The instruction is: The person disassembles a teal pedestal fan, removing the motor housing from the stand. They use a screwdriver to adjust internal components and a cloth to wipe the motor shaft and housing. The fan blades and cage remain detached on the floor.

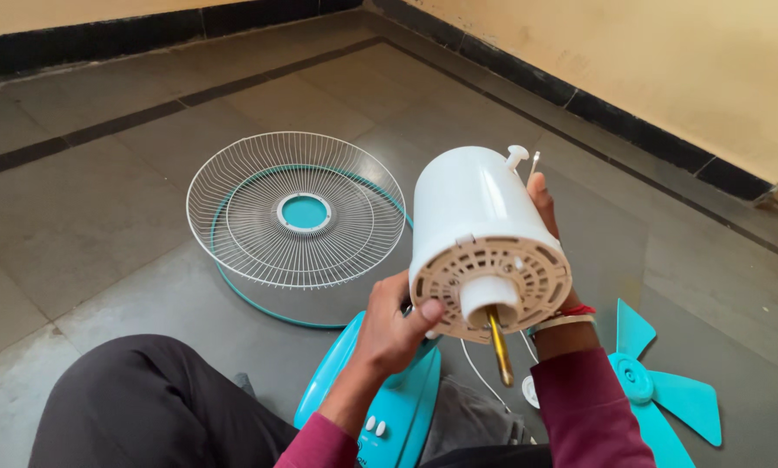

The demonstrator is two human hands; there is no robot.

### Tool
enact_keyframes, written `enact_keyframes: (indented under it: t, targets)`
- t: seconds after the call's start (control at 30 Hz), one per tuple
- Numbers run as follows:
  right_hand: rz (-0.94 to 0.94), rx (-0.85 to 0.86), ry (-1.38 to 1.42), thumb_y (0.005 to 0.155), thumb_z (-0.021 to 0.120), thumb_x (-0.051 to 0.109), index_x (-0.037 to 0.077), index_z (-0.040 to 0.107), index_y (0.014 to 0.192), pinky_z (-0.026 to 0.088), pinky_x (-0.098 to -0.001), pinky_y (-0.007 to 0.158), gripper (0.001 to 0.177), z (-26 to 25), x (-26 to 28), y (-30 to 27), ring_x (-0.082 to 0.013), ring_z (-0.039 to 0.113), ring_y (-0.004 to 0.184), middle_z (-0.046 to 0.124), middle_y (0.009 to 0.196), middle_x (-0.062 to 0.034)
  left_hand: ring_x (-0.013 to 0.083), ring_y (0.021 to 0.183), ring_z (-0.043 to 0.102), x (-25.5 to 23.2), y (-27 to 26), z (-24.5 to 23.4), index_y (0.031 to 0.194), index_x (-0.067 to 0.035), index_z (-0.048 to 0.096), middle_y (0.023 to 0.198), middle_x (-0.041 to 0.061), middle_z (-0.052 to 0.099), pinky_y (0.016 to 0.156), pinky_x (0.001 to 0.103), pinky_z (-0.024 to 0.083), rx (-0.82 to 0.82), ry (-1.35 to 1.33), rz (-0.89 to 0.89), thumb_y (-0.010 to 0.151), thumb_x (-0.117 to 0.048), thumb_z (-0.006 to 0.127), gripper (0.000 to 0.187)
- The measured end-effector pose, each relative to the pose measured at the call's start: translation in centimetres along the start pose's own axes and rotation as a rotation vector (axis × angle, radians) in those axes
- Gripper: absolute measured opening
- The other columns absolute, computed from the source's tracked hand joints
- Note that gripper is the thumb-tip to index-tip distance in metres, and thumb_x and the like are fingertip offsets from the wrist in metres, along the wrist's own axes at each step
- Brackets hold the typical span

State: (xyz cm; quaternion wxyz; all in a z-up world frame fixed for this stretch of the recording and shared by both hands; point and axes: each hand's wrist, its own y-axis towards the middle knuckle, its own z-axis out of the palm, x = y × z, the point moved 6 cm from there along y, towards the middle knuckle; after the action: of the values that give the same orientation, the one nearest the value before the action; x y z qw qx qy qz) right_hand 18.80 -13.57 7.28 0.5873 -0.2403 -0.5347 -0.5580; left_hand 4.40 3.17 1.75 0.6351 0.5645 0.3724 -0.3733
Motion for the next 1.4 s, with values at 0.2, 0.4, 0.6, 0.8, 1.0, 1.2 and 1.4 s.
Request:
enact_keyframes:
  t: [0.2,0.4,0.6,0.8,1.0,1.2,1.4]
  targets:
    - [0.089,-0.022,0.113,0.105,0.054,0.051,0.004,0.063,0.124,0.059,-0.0271,0.073,0.052,-0.1,-0.4,-0.5,-0.0133,0.069,0.084,0.069,0.102,-0.0080,0.0168,0.083,0.069,0.5,0.2,-0.5,0.104,0.003,0.071,0.087,0.011,0.075,0.076,0.035,0.056,0.031,-0.084,0.059,0.087,-0.079,0.052,0.086]
    - [0.164,-0.039,0.166,0.102,0.055,0.055,0.004,0.064,0.127,0.063,-0.0284,0.072,0.058,0.4,-0.3,-1.5,-0.0145,0.073,0.083,0.072,0.104,-0.0100,0.0173,0.084,0.071,0.4,1.0,-0.5,0.102,0.002,0.074,0.087,0.012,0.077,0.079,0.035,0.056,0.073,-0.028,-0.017,0.090,-0.074,0.049,0.081]
    - [0.167,-0.050,0.178,0.103,0.054,0.055,0.006,0.065,0.129,0.063,-0.0291,0.073,0.056,1.4,0.7,-2.6,-0.0145,0.073,0.084,0.072,0.104,-0.0098,0.0175,0.086,0.069,0.8,1.3,0.0,0.103,0.003,0.073,0.089,0.012,0.076,0.081,0.035,0.055,0.113,-0.043,-0.053,0.091,-0.071,0.048,0.079]
    - [0.151,-0.087,0.192,0.106,0.052,0.053,0.005,0.062,0.133,0.061,-0.0328,0.083,0.056,1.4,0.9,-3.1,-0.0162,0.072,0.094,0.072,0.110,-0.0089,0.0157,0.084,0.067,1.9,1.3,-0.1,0.095,0.006,0.074,0.084,0.012,0.075,0.080,0.034,0.055,0.081,-0.093,-0.065,0.096,-0.070,0.045,0.082]
    - [0.143,-0.092,0.181,0.106,0.054,0.047,0.004,0.063,0.131,0.057,-0.0315,0.077,0.051,1.7,0.0,-4.2,-0.0147,0.068,0.088,0.072,0.109,-0.0086,0.0153,0.094,0.066,2.2,0.6,0.7,0.106,0.007,0.072,0.098,0.012,0.075,0.088,0.032,0.052,0.094,-0.304,-0.129,0.095,-0.068,0.047,0.079]
    - [0.151,-0.120,0.195,0.106,0.057,0.042,0.003,0.064,0.130,0.052,-0.0303,0.071,0.046,0.4,-1.9,-5.5,-0.0133,0.063,0.082,0.073,0.108,-0.0083,0.0165,0.103,0.065,2.0,0.3,1.9,0.123,0.006,0.064,0.112,0.012,0.072,0.092,0.033,0.051,0.029,-0.430,-0.080,0.095,-0.064,0.051,0.077]
    - [0.132,-0.154,0.200,0.105,0.059,0.036,0.002,0.066,0.129,0.048,-0.0290,0.065,0.042,-1.6,-3.3,-5.4,-0.0118,0.058,0.076,0.073,0.106,-0.0081,0.0155,0.103,0.061,3.1,-0.2,3.2,0.130,0.003,0.063,0.113,0.011,0.071,0.091,0.032,0.050,0.034,-0.356,-0.165,0.094,-0.057,0.058,0.070]
